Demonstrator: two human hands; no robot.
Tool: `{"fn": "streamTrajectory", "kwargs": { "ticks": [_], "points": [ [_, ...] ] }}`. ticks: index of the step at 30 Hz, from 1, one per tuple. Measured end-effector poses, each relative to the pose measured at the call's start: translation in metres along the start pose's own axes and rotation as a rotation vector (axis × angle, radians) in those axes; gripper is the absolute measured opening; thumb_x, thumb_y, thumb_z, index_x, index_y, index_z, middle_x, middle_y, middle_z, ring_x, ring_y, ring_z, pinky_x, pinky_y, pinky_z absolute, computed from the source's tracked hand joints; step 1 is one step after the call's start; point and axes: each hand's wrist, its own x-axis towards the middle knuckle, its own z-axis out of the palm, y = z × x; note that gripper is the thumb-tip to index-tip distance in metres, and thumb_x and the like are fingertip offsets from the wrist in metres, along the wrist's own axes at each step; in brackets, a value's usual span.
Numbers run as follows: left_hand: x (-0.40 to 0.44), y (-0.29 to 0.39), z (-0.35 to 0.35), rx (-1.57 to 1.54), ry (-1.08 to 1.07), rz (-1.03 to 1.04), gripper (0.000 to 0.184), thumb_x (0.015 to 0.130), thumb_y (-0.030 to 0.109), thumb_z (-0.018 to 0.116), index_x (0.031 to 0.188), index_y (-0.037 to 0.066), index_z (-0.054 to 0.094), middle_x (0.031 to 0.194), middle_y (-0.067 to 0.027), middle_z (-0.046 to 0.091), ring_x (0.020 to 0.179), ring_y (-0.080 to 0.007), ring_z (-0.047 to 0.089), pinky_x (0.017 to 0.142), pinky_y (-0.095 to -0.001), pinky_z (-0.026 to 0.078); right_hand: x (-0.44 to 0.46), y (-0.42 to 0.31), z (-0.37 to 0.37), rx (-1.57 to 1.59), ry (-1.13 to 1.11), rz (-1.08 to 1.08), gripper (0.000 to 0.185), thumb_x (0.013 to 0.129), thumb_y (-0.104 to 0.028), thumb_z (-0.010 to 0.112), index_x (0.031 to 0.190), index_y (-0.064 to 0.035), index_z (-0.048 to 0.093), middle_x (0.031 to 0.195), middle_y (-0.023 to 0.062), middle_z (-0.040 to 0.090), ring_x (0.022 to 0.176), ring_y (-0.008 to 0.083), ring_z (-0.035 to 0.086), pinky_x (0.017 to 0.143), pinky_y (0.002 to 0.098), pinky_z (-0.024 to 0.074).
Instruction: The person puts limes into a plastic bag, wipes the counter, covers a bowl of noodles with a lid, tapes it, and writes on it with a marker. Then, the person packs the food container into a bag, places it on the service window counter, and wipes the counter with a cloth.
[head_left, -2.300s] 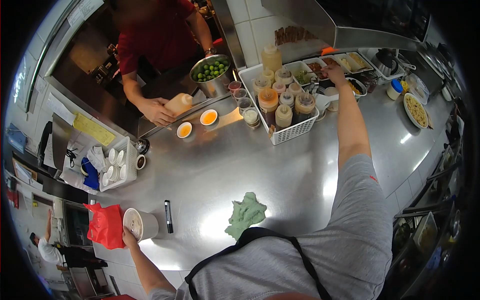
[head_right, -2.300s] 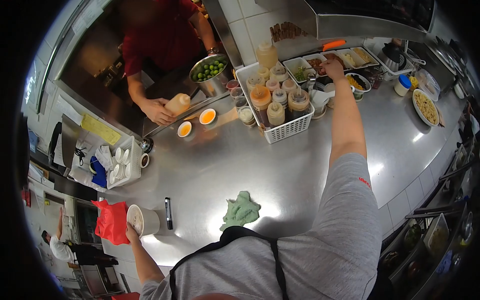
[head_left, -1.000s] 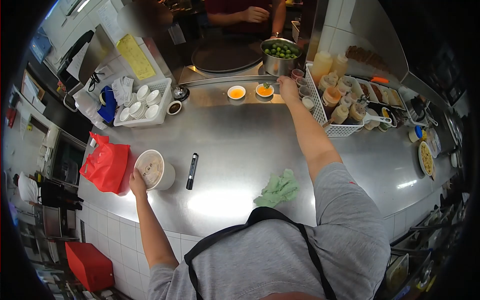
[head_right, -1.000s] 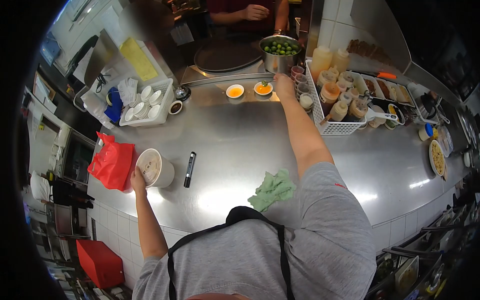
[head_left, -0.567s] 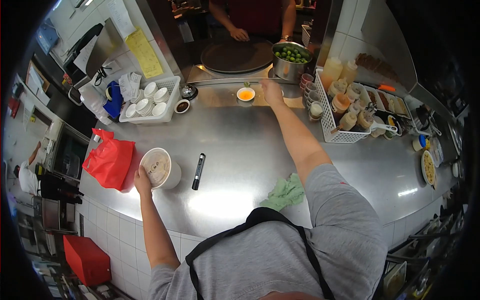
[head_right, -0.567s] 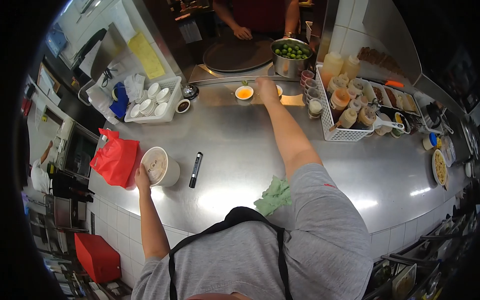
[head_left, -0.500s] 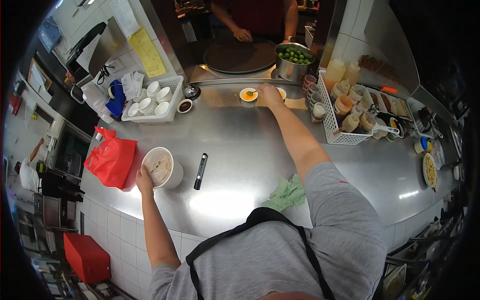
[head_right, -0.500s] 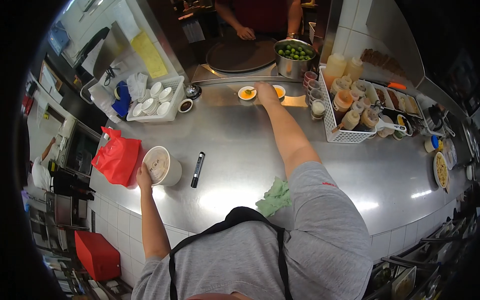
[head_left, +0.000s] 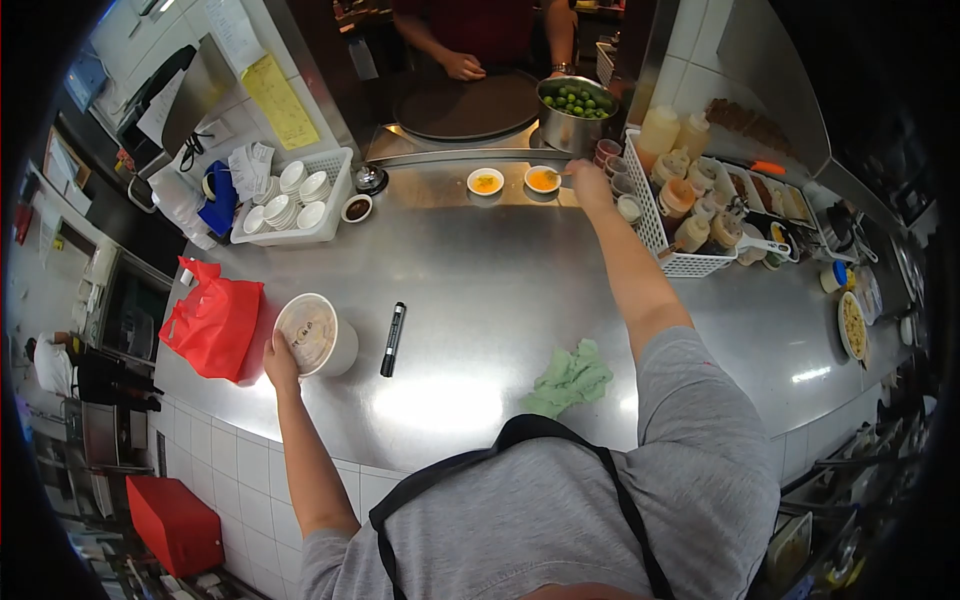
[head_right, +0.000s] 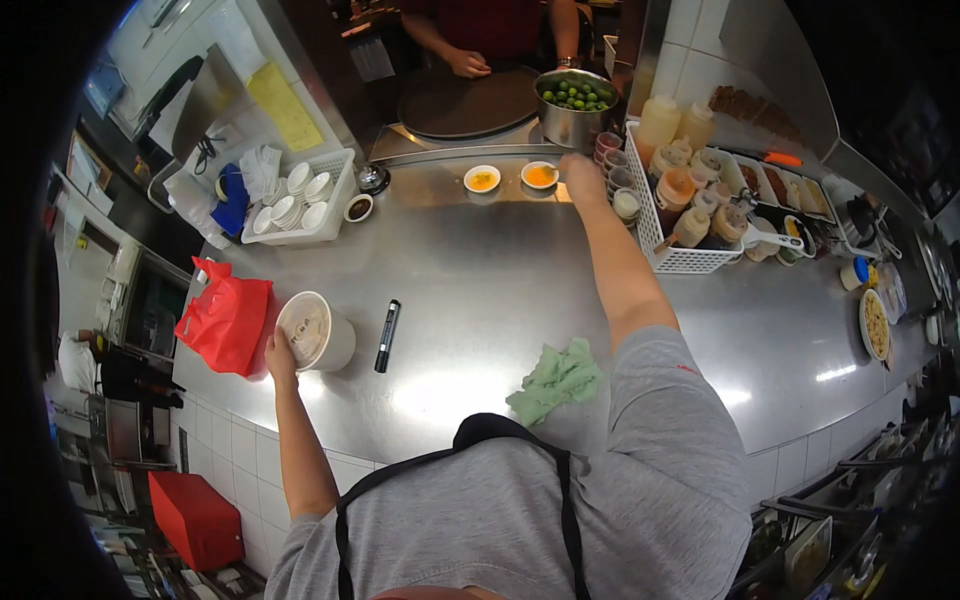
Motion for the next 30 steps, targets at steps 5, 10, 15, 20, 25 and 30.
{"fn": "streamTrajectory", "kwargs": {
  "ticks": [5, 10, 15, 20, 25, 30],
  "points": [
    [0.0, 0.006, -0.002, 0.018, -0.002, -0.016, 0.043, 0.089, 0.034, 0.045, 0.098, -0.007, 0.056, 0.088, -0.0139, 0.061, 0.079, -0.0197, 0.056, 0.072, -0.0307, 0.043, -0.008, -0.03, -0.038, -0.099, -0.26, -0.118, 0.023, 0.08, -0.009, 0.043, 0.095, -0.0084, 0.061, 0.108, 0.0148, 0.057, 0.102, 0.028, 0.054, 0.084, 0.0378, 0.0433],
    [0.004, 0.003, -0.005, 0.102, 0.003, 0.024, 0.045, 0.088, 0.035, 0.044, 0.099, -0.008, 0.056, 0.09, -0.0159, 0.061, 0.08, -0.0218, 0.057, 0.073, -0.0315, 0.043, -0.004, -0.01, -0.01, -0.155, 0.047, -0.215, 0.02, 0.079, -0.01, 0.044, 0.09, -0.008, 0.061, 0.095, 0.0127, 0.059, 0.092, 0.0276, 0.057, 0.077, 0.0373, 0.0449],
    [0.003, 0.007, -0.008, -0.006, -0.024, -0.009, 0.052, 0.088, 0.04, 0.045, 0.111, -0.006, 0.049, 0.107, -0.0181, 0.056, 0.095, -0.0239, 0.054, 0.081, -0.0341, 0.041, 0.012, -0.018, -0.065, 0.241, 0.449, 0.006, 0.014, 0.081, -0.01, 0.049, 0.088, -0.0059, 0.061, 0.082, 0.0139, 0.062, 0.077, 0.0305, 0.06, 0.065, 0.0379, 0.0472],
    [0.001, 0.014, -0.037, -0.16, 0.2, -0.096, 0.063, 0.083, 0.05, 0.048, 0.124, 0.002, 0.04, 0.124, -0.017, 0.04, 0.104, -0.0301, 0.048, 0.076, -0.0431, 0.045, 0.002, 0.041, -0.182, 0.209, 0.753, 0.32, 0.014, 0.079, -0.011, 0.053, 0.088, -0.006, 0.063, 0.079, 0.0149, 0.063, 0.075, 0.0302, 0.061, 0.067, 0.0374, 0.0476],
    [-0.029, 0.009, -0.081, 0.072, 0.33, 0.035, 0.063, 0.083, 0.049, 0.051, 0.125, 0.003, 0.039, 0.125, -0.0161, 0.032, 0.101, -0.0287, 0.046, 0.067, -0.0409, 0.046, -0.003, 0.136, -0.246, -0.322, 0.677, 0.462, 0.022, 0.08, -0.022, 0.052, 0.088, -0.0051, 0.063, 0.082, 0.0176, 0.063, 0.078, 0.0338, 0.06, 0.069, 0.0413, 0.0479],
    [-0.05, -0.015, -0.11, 0.165, 0.304, 0.047, 0.055, 0.083, 0.042, 0.055, 0.122, 0.005, 0.041, 0.123, -0.0147, 0.028, 0.103, -0.0265, 0.043, 0.068, -0.0374, 0.046, -0.005, 0.187, -0.262, -0.495, 0.48, 0.542, 0.027, 0.079, -0.029, 0.052, 0.087, -0.0065, 0.064, 0.08, 0.019, 0.062, 0.078, 0.0352, 0.06, 0.069, 0.0434, 0.0479]
  ]
}}
